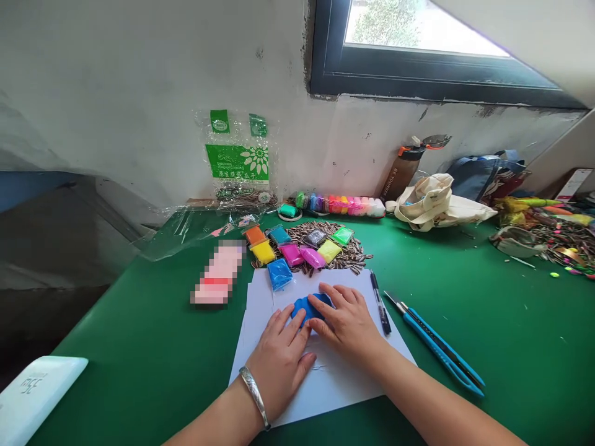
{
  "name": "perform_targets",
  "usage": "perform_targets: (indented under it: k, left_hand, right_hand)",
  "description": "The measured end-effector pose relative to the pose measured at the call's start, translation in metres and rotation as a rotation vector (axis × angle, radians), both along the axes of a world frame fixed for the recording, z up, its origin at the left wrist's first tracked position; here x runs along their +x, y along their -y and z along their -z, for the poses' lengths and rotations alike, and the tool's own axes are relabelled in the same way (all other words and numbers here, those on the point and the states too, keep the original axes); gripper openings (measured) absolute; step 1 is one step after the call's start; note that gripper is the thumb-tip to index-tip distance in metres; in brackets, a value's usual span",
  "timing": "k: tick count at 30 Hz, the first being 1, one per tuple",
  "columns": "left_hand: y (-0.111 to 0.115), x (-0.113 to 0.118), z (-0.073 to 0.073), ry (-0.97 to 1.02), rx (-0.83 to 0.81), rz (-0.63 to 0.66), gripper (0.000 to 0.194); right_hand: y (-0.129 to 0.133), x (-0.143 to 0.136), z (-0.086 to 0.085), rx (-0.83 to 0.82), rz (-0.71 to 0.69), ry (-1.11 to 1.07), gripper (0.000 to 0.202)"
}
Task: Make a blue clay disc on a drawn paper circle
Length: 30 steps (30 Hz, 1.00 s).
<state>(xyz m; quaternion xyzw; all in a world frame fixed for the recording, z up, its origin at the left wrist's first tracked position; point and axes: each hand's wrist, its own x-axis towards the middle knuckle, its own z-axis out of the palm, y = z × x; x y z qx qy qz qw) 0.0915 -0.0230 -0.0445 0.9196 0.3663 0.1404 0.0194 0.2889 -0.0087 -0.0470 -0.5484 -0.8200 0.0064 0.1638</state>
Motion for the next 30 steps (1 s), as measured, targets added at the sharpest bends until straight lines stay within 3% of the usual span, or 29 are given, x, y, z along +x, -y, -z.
perform_targets:
  k: [12, 30]
  left_hand:
    - [0.001, 0.003, -0.006, 0.023, -0.082, -0.017, 0.032]
    - [0.0, 0.002, -0.005, -0.008, -0.066, -0.016, 0.034]
  right_hand:
    - [-0.005, -0.01, 0.002, -0.037, -0.072, 0.006, 0.04]
    - [-0.007, -0.014, 0.007, -0.047, -0.035, -0.002, 0.044]
